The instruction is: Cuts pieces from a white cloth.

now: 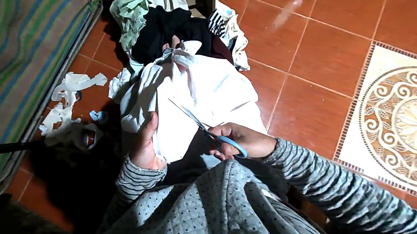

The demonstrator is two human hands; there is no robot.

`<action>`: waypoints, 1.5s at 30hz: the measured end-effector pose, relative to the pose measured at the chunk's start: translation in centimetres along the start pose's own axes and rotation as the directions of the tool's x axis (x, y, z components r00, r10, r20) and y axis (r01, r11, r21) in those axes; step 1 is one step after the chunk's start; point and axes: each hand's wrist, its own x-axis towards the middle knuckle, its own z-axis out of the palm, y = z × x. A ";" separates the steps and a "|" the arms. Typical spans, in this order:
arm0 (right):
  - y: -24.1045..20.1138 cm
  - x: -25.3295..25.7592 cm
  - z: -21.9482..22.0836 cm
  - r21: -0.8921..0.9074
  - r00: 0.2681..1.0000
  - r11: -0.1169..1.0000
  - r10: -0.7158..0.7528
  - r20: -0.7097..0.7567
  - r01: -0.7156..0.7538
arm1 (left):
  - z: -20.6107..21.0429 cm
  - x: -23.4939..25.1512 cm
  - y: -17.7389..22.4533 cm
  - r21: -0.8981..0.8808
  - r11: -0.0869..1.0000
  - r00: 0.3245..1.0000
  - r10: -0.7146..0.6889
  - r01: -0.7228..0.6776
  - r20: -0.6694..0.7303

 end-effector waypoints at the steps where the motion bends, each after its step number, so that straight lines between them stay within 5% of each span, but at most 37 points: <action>1: 0.1 0.1 0.2 0.010 1.000 1.000 -0.002 -0.006 0.002 | 0.0 0.0 0.0 0.012 1.000 1.000 0.009 -0.009 -0.015; 45: 0.9 1.1 2.4 0.166 0.998 0.984 -0.064 0.013 0.061 | -0.5 -0.4 0.6 0.031 0.999 0.991 0.030 -0.026 -0.131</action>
